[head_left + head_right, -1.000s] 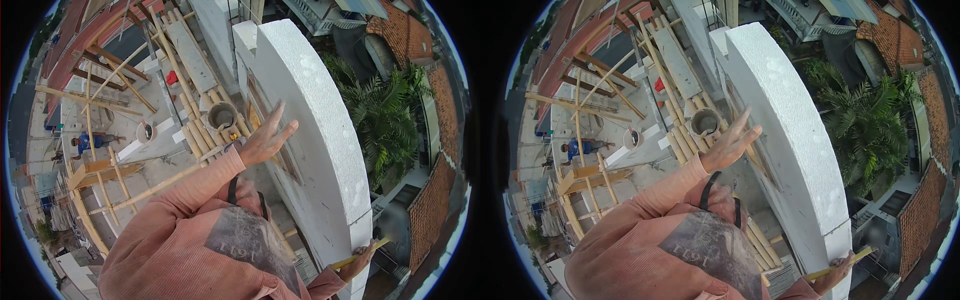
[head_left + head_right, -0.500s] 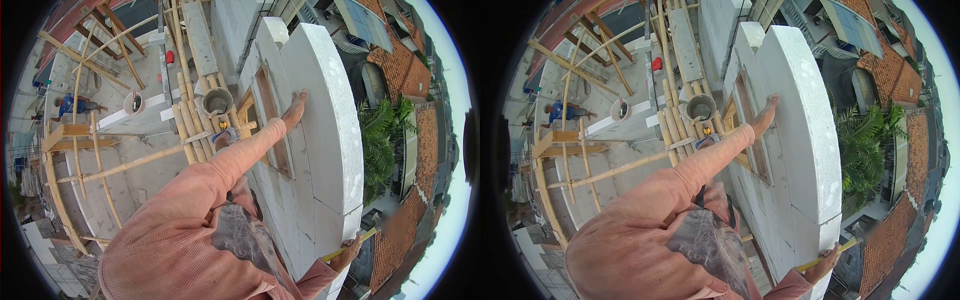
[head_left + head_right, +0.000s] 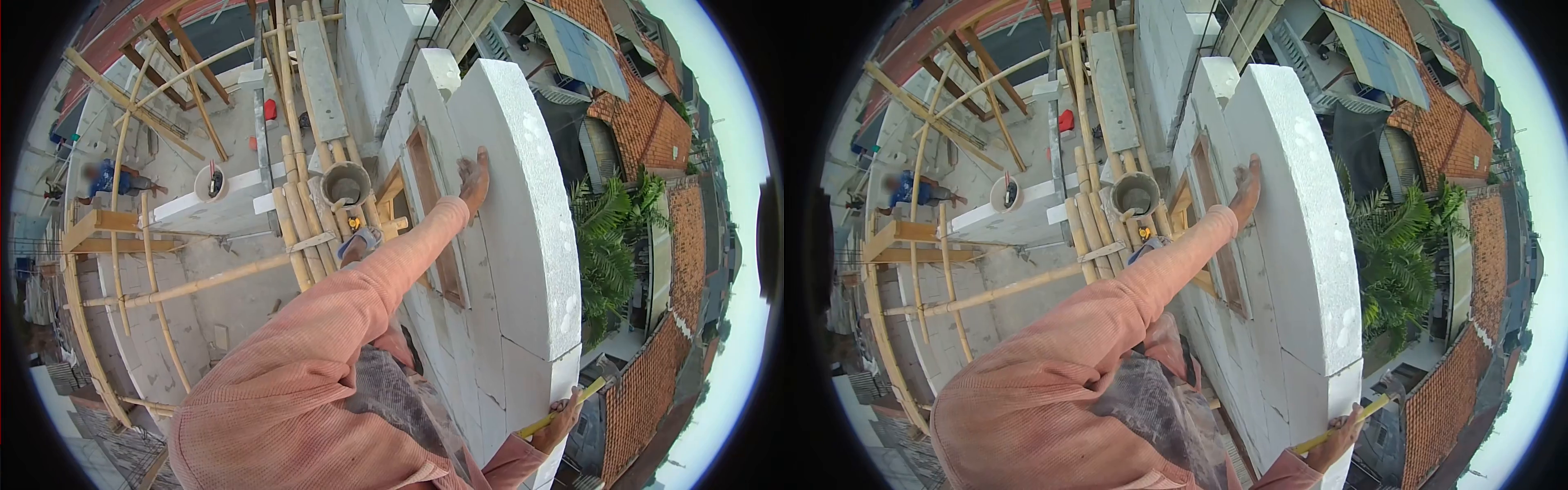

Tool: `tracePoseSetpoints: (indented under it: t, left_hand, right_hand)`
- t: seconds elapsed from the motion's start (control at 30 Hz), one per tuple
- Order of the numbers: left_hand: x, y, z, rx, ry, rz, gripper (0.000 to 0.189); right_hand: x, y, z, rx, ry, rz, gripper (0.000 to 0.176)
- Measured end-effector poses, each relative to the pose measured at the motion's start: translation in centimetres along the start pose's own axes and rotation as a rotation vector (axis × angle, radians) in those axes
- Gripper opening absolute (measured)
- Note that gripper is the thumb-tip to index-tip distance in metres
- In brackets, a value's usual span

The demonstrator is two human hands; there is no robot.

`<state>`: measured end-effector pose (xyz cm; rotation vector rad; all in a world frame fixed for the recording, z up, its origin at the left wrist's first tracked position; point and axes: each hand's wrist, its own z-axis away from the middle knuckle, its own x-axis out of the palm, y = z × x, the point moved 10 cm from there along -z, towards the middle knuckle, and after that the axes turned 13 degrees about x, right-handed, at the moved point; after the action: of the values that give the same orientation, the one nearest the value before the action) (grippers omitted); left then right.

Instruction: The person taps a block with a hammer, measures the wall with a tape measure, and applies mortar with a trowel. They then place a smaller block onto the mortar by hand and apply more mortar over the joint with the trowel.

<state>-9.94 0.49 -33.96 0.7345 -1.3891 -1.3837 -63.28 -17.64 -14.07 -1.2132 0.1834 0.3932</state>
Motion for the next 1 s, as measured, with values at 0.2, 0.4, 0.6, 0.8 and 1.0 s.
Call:
tracePoseSetpoints:
  t: [0.2,0.4,0.6,0.8,1.0]
  left_hand:
    - [0.2,0.4,0.6,0.027,-0.026,-0.020,0.108]
    - [0.6,0.7,1.9,0.043,-0.070,-0.017,0.109]
    - [0.5,0.6,3.2,0.015,-0.101,0.087,0.108]
    - [-2.7,-1.9,3.6,0.062,-0.273,0.055,0.098]
    - [-15.4,-12.5,11.4,-0.299,-0.266,-0.041,0.085]
  right_hand:
    - [-0.4,0.2,0.0,-0.002,0.000,0.032,0.025]
    - [-0.4,0.3,-0.3,-0.009,-0.003,0.033,0.025]
    - [-0.4,0.3,-0.3,0.005,-0.021,0.018,0.032]
    - [-0.3,0.3,-0.5,0.002,-0.034,0.021,0.034]
    - [-0.1,-0.1,0.2,-0.011,-0.020,0.029,0.036]
